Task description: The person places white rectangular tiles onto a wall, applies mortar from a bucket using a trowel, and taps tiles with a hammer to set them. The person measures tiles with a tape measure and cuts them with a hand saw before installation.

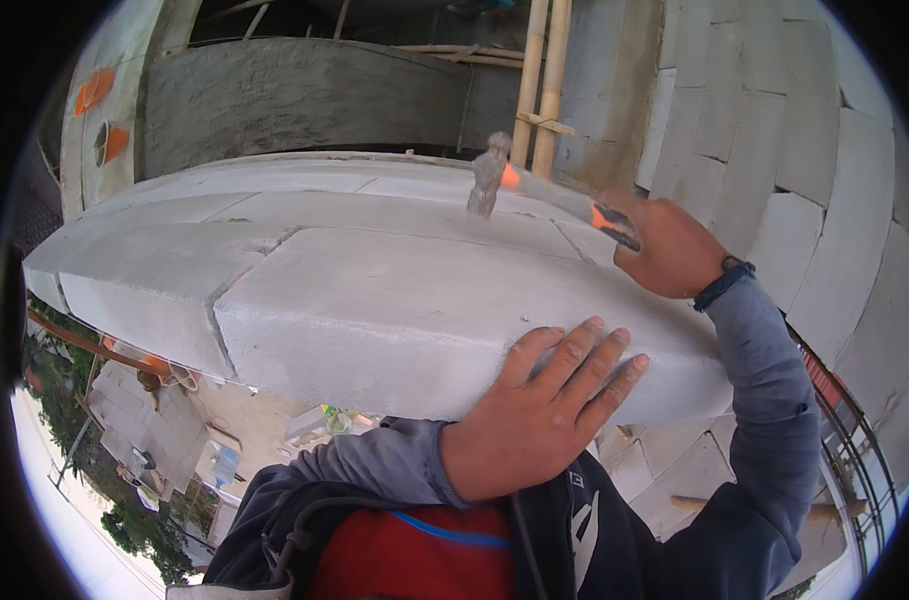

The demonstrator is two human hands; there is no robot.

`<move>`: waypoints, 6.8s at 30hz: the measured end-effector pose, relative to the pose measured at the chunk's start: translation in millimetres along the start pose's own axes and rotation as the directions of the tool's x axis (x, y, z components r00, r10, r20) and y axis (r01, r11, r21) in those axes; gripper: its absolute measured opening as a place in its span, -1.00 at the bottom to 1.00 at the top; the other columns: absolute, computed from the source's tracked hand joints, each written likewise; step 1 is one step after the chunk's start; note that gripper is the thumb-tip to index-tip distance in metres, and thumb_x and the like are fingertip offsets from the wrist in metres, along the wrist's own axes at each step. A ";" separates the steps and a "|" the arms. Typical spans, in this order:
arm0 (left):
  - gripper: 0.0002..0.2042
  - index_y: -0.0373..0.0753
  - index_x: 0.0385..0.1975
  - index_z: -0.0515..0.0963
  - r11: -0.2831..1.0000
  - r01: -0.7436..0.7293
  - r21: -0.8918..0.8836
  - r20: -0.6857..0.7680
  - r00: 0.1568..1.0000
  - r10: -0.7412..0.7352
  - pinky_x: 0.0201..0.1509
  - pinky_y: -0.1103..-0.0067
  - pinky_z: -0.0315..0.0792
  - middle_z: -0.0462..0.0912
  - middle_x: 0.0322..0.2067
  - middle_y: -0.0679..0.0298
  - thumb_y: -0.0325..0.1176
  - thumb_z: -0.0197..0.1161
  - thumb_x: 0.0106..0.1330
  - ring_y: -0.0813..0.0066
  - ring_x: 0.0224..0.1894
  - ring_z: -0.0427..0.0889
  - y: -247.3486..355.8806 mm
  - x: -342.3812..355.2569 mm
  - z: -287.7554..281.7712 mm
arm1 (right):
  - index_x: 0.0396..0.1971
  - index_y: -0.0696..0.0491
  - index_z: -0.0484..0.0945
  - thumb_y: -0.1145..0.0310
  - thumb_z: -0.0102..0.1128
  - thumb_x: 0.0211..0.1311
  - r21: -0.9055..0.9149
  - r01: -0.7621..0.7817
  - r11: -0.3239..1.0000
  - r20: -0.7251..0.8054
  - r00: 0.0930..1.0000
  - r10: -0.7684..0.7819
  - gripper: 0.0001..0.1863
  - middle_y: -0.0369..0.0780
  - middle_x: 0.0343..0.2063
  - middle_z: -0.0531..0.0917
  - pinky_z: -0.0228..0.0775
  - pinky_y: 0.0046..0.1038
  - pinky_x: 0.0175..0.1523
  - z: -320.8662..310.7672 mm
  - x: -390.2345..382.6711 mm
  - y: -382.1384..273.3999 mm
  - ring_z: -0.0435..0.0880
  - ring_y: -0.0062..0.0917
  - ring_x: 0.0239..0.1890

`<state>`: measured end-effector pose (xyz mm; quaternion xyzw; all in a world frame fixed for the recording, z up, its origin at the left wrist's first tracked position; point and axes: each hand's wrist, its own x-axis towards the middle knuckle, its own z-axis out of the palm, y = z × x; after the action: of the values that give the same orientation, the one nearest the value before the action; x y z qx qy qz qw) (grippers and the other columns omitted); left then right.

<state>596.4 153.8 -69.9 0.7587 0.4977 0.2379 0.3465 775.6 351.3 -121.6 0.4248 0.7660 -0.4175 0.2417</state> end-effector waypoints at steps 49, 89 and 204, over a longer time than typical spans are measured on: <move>-0.36 -0.21 0.24 0.63 0.979 0.070 0.191 -0.363 0.932 0.005 0.53 0.20 0.36 0.65 0.24 -0.04 -0.05 0.38 0.14 -0.03 0.39 0.52 24.8 -19.2 29.3 | 0.59 -0.53 0.23 0.27 0.14 0.58 -0.751 0.475 0.460 -0.167 0.536 -0.827 -0.32 -0.14 -0.29 0.63 0.62 -0.11 -0.25 24.3 -86.0 -191.9 0.72 -0.14 -0.36; -0.39 -0.29 0.09 0.70 0.819 0.025 0.573 -0.022 1.000 -0.015 0.21 0.18 0.58 0.79 0.04 -0.02 0.22 0.10 0.58 -0.04 0.08 0.77 103.9 102.0 122.4 | -0.10 -0.06 0.40 -0.04 -0.05 0.72 0.879 0.456 -0.138 -0.280 0.729 0.624 -0.67 -0.36 -0.59 0.40 0.24 -0.53 -0.67 315.6 -285.9 204.6 0.34 -0.63 -0.76; -0.47 -0.15 0.31 0.63 -0.290 0.506 -0.812 0.067 -0.413 -0.908 0.41 0.28 0.50 0.69 0.24 -0.05 0.04 0.26 0.47 -0.07 0.28 0.66 -115.8 -721.4 313.7 | 0.22 0.12 0.66 0.18 0.38 0.42 -0.046 0.783 0.620 0.572 0.529 -0.626 -0.52 -0.07 -0.31 0.73 0.55 -0.31 -0.07 402.9 99.0 -543.2 0.73 -0.31 -0.26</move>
<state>467.2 -570.0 -372.7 -0.2030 0.8688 0.2652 0.3655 267.1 -102.6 -172.8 -0.0927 0.8334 -0.4542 0.3010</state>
